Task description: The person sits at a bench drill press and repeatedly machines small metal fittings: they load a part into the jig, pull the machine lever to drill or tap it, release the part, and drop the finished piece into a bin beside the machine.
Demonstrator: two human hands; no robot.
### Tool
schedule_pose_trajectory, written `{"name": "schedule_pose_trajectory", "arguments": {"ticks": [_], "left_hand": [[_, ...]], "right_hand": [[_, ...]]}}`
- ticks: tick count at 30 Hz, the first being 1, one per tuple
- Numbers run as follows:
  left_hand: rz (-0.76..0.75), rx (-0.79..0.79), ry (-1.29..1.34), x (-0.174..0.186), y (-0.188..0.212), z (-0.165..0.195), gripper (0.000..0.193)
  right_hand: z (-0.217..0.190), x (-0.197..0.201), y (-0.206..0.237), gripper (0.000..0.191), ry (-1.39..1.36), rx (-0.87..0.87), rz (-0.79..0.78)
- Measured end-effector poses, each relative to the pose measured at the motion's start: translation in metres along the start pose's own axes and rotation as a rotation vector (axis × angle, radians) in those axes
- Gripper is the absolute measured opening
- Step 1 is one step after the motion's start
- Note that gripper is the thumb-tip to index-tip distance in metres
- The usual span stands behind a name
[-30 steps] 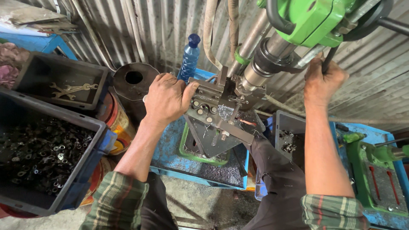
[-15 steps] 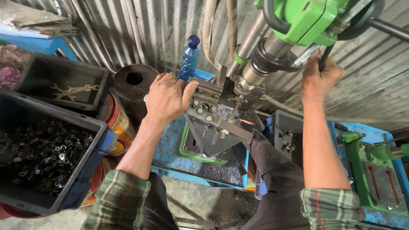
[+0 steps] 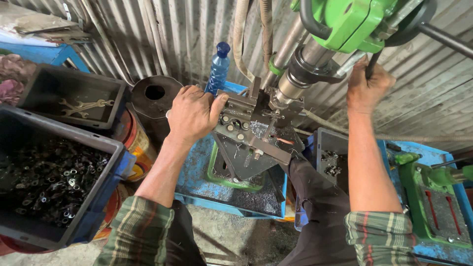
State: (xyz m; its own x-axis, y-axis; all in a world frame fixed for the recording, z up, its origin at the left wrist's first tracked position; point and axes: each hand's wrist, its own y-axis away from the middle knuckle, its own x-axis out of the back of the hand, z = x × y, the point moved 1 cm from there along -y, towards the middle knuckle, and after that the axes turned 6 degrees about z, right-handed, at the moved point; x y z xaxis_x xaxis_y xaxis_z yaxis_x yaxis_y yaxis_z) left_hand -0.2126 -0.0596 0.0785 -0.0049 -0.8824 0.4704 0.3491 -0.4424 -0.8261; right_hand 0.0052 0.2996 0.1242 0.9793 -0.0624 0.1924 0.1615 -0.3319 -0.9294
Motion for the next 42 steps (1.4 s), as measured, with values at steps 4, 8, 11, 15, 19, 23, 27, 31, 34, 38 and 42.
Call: {"name": "schedule_pose_trajectory", "arguments": {"ticks": [4, 8, 11, 15, 19, 23, 27, 31, 34, 38, 42], "left_hand": [[0.009, -0.001, -0.008, 0.0, 0.0, 0.0, 0.048], [0.005, 0.006, 0.003, 0.001, -0.001, 0.001, 0.047], [-0.004, 0.006, -0.002, 0.001, -0.001, 0.001, 0.047], [0.0, 0.018, 0.005, 0.0, -0.001, 0.002, 0.046], [-0.018, 0.022, -0.038, 0.0, -0.001, 0.001, 0.048], [-0.109, 0.11, -0.01, 0.005, 0.002, 0.004, 0.046], [-0.061, 0.184, -0.049, 0.025, 0.015, 0.024, 0.058], [-0.089, 0.431, -0.062, 0.057, 0.038, 0.056, 0.072], [-0.213, 0.434, -0.024, 0.072, 0.064, 0.09, 0.071], [-0.032, 1.019, 0.775, 0.087, 0.094, 0.06, 0.058], [0.295, 1.343, 1.537, 0.075, 0.121, -0.008, 0.051]], "right_hand": [[0.004, -0.001, 0.001, 0.048, 0.017, 0.018, 0.015], [0.013, -0.006, 0.0, 0.048, -0.037, -0.001, -0.007], [0.025, -0.015, -0.006, 0.034, -0.169, -0.181, 0.006], [0.043, -0.026, -0.019, 0.033, -0.088, 0.06, 0.03], [0.06, -0.026, -0.025, 0.037, -0.085, 0.127, -0.029], [0.067, -0.014, -0.017, 0.05, -0.116, -0.022, -0.165], [0.052, 0.027, 0.025, 0.072, -0.752, -0.354, -0.029], [0.01, 0.088, 0.104, 0.05, -1.235, -0.623, 0.321], [-0.031, 0.078, 0.146, 0.048, -0.593, -0.796, 0.303], [-0.095, 0.038, 0.152, 0.023, -0.349, -0.648, -0.313], [-0.124, 0.002, 0.129, 0.021, -0.246, -0.672, -0.447]]}}
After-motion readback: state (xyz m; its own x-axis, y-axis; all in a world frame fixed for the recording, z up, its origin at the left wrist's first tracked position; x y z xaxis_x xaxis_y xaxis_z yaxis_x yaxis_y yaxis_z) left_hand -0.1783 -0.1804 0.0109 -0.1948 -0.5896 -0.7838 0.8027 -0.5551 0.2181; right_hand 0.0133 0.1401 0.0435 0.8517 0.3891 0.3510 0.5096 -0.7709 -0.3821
